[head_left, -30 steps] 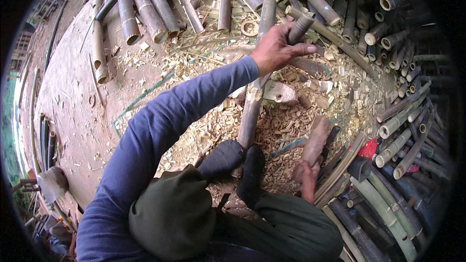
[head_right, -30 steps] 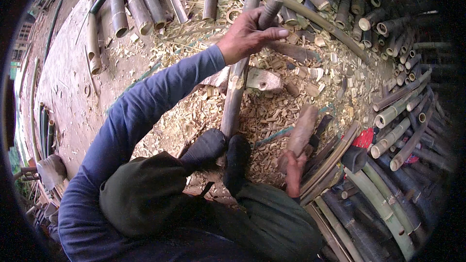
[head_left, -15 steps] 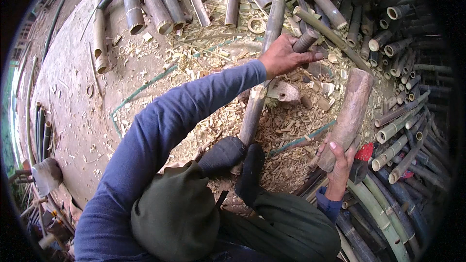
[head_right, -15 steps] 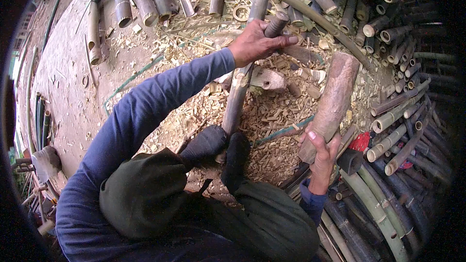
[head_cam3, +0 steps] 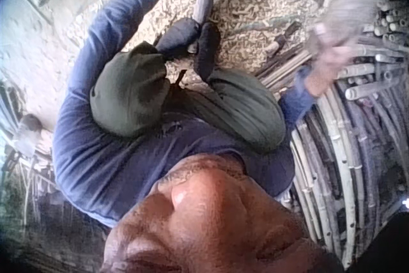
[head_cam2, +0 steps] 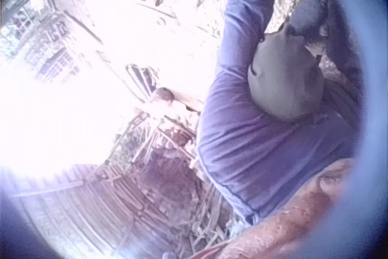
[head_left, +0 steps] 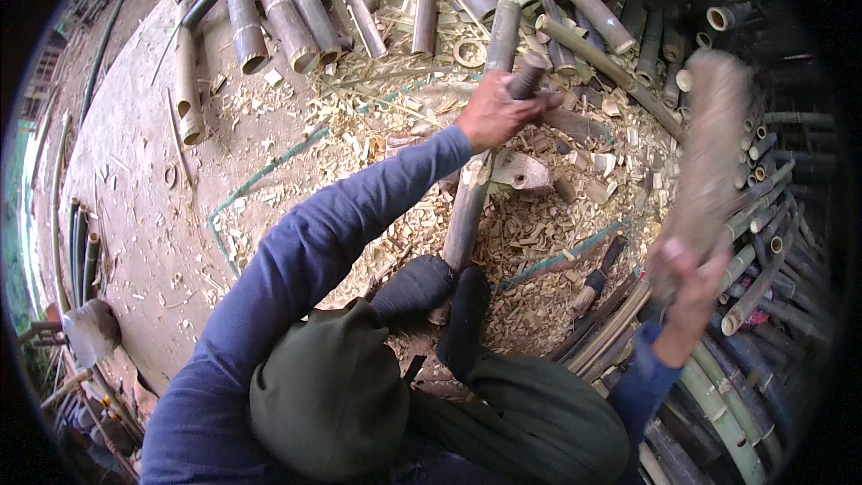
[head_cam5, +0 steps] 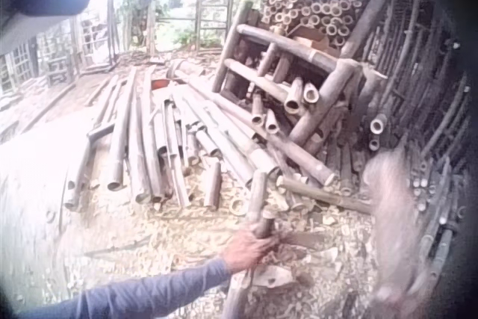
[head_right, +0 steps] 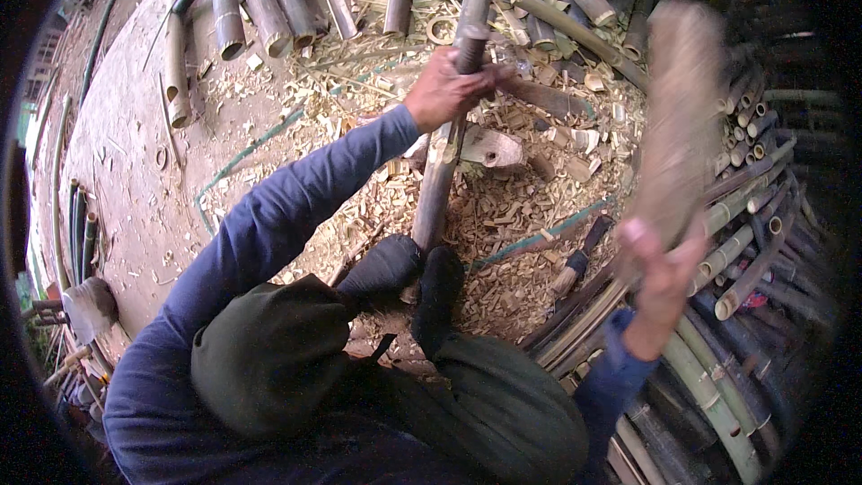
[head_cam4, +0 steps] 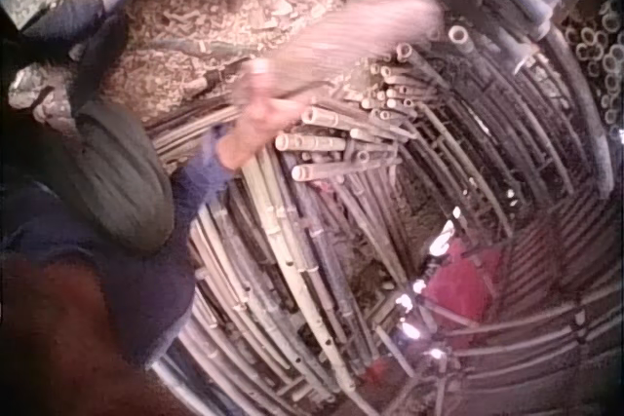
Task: The person sits on the ground and uses a wooden mallet to strike a wedge inserted into a bamboo pole, splitting it lengthwise. The person then uses a knife to shave and smooth the split edges of the bamboo.
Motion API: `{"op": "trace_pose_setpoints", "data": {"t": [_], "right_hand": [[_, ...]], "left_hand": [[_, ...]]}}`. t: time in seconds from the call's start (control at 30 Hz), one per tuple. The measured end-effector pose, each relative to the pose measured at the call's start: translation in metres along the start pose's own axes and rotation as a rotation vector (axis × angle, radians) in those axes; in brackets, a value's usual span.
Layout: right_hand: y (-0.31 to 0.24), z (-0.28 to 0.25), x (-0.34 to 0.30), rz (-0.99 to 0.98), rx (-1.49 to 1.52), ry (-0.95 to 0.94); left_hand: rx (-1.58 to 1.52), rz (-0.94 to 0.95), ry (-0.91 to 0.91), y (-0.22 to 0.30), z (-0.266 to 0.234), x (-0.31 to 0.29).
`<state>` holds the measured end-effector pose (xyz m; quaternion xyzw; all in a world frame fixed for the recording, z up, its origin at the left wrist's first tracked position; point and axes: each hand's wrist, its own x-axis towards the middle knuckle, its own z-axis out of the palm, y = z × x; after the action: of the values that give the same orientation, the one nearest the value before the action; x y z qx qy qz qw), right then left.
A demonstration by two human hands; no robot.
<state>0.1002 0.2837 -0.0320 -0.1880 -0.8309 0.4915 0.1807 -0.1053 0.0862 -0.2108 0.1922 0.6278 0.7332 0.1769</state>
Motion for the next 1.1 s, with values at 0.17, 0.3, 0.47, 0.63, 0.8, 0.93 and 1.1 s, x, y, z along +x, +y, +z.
{"op": "trace_pose_setpoints", "data": {"t": [0.17,0.3,0.47,0.63,0.8,0.93,1.1], "right_hand": [[-0.062,0.034,0.096,-0.606,-0.124,-0.068],[-0.053,0.098,0.135,-0.487,-0.541,-0.696],[-0.169,0.074,0.134,-0.509,-0.462,-0.586],[-0.153,0.058,0.147,-0.591,-0.263,-0.239],[-0.053,0.078,0.141,-0.476,-0.555,-0.645],[-0.152,0.063,0.138,-0.286,-0.375,-0.696],[-0.186,0.042,0.146,-0.606,-0.113,-0.186]], "left_hand": [[-0.054,-0.046,0.071,0.004,-0.004,0.000],[0.077,-0.003,0.108,-0.001,-0.001,-0.003],[0.007,-0.063,0.065,0.015,-0.009,-0.003],[0.008,-0.053,0.025,-0.001,0.002,0.010],[-0.026,-0.051,0.051,0.009,0.021,0.010],[0.034,0.007,0.068,-0.003,-0.006,0.003],[0.026,-0.014,0.046,0.008,0.017,0.009]]}}
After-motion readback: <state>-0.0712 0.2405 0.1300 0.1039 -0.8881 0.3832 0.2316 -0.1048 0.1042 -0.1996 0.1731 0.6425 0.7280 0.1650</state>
